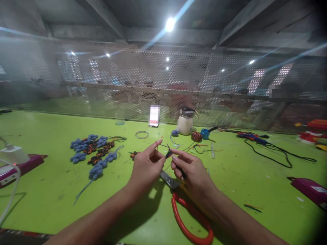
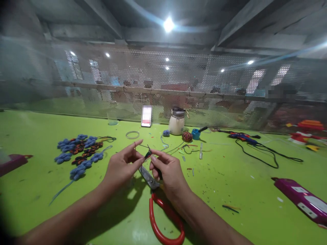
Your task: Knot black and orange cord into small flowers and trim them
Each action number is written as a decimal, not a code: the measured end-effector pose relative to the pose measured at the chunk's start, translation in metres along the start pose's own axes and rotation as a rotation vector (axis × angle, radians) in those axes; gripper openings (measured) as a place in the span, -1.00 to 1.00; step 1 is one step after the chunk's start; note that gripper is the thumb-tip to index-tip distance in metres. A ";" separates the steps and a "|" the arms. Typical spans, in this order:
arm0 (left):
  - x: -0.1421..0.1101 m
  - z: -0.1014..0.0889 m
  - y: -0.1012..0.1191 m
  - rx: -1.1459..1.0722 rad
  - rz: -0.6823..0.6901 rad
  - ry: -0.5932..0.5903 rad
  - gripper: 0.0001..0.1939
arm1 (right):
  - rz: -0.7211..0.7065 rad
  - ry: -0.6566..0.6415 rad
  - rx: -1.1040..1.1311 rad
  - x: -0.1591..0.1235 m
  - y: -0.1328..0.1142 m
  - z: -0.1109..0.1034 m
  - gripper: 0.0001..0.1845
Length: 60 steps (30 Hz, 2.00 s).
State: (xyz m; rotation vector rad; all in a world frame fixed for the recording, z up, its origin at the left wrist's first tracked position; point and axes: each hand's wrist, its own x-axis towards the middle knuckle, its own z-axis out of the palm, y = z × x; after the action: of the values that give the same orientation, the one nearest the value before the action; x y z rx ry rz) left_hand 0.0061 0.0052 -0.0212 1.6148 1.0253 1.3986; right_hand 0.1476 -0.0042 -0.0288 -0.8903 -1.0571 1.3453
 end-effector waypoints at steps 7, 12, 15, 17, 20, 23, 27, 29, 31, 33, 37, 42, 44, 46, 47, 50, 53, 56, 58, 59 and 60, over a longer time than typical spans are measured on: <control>0.016 -0.011 -0.010 -0.475 -0.388 -0.176 -0.42 | -0.054 -0.015 -0.110 -0.002 -0.002 0.001 -0.54; 0.017 -0.017 -0.010 -0.497 -0.407 -0.217 -0.46 | -0.086 -0.029 -0.199 -0.001 -0.004 -0.003 -0.59; 0.017 -0.018 -0.008 -0.486 -0.413 -0.224 -0.46 | -0.092 -0.052 -0.229 0.001 -0.003 -0.006 -0.61; 0.018 -0.019 -0.006 -0.469 -0.417 -0.219 -0.45 | -0.101 -0.073 -0.256 0.002 -0.003 -0.008 -0.61; 0.018 -0.019 -0.003 -0.408 -0.386 -0.201 -0.45 | -0.117 -0.117 -0.327 0.003 -0.008 -0.011 -0.61; 0.019 -0.019 0.002 -0.293 -0.337 -0.176 -0.45 | -0.158 -0.189 -0.472 0.003 -0.016 -0.017 -0.65; 0.018 -0.017 0.007 -0.152 -0.279 -0.142 -0.47 | -0.287 -0.286 -0.771 0.002 -0.027 -0.024 -0.70; 0.017 -0.016 0.006 -0.106 -0.224 -0.154 -0.49 | -0.351 -0.333 -0.889 0.001 -0.032 -0.026 -0.70; 0.016 -0.016 0.003 -0.064 -0.175 -0.176 -0.51 | -0.393 -0.375 -0.973 0.001 -0.036 -0.027 -0.68; 0.016 -0.015 0.000 -0.020 -0.149 -0.193 -0.53 | -0.425 -0.405 -1.043 0.000 -0.037 -0.027 -0.65; 0.016 -0.013 -0.004 0.093 -0.112 -0.207 -0.55 | -0.476 -0.416 -1.140 0.000 -0.037 -0.029 -0.60; 0.013 -0.011 -0.007 0.237 -0.026 -0.177 -0.57 | -0.470 -0.381 -1.223 0.000 -0.033 -0.029 -0.54; 0.012 -0.010 -0.007 0.283 0.005 -0.174 -0.57 | -0.473 -0.366 -1.260 0.000 -0.031 -0.028 -0.53; 0.011 -0.009 -0.007 0.331 0.026 -0.172 -0.57 | -0.481 -0.355 -1.322 0.000 -0.029 -0.027 -0.51; 0.011 -0.009 -0.007 0.352 0.033 -0.168 -0.57 | -0.487 -0.349 -1.357 0.000 -0.028 -0.027 -0.51; 0.012 -0.007 -0.007 0.396 0.045 -0.147 -0.57 | -0.507 -0.322 -1.476 -0.001 -0.026 -0.025 -0.48; 0.012 -0.006 -0.009 0.413 0.057 -0.125 -0.59 | -0.512 -0.281 -1.592 -0.004 -0.025 -0.022 -0.43; 0.013 -0.006 -0.012 0.382 0.052 -0.105 -0.59 | -0.519 -0.239 -1.648 -0.007 -0.023 -0.018 -0.47; 0.014 -0.006 -0.016 0.329 0.028 -0.098 -0.57 | -0.524 -0.212 -1.647 -0.008 -0.020 -0.016 -0.52; 0.014 -0.006 -0.017 0.301 0.013 -0.097 -0.56 | -0.526 -0.198 -1.638 -0.008 -0.019 -0.015 -0.54; 0.015 -0.006 -0.018 0.275 -0.002 -0.094 -0.54 | -0.528 -0.186 -1.624 -0.007 -0.017 -0.015 -0.55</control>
State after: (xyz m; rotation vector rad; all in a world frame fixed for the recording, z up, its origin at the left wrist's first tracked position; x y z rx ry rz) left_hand -0.0005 0.0260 -0.0316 1.8572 1.2030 1.2078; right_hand 0.1673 -0.0111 -0.0173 -1.4112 -2.3495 -0.1384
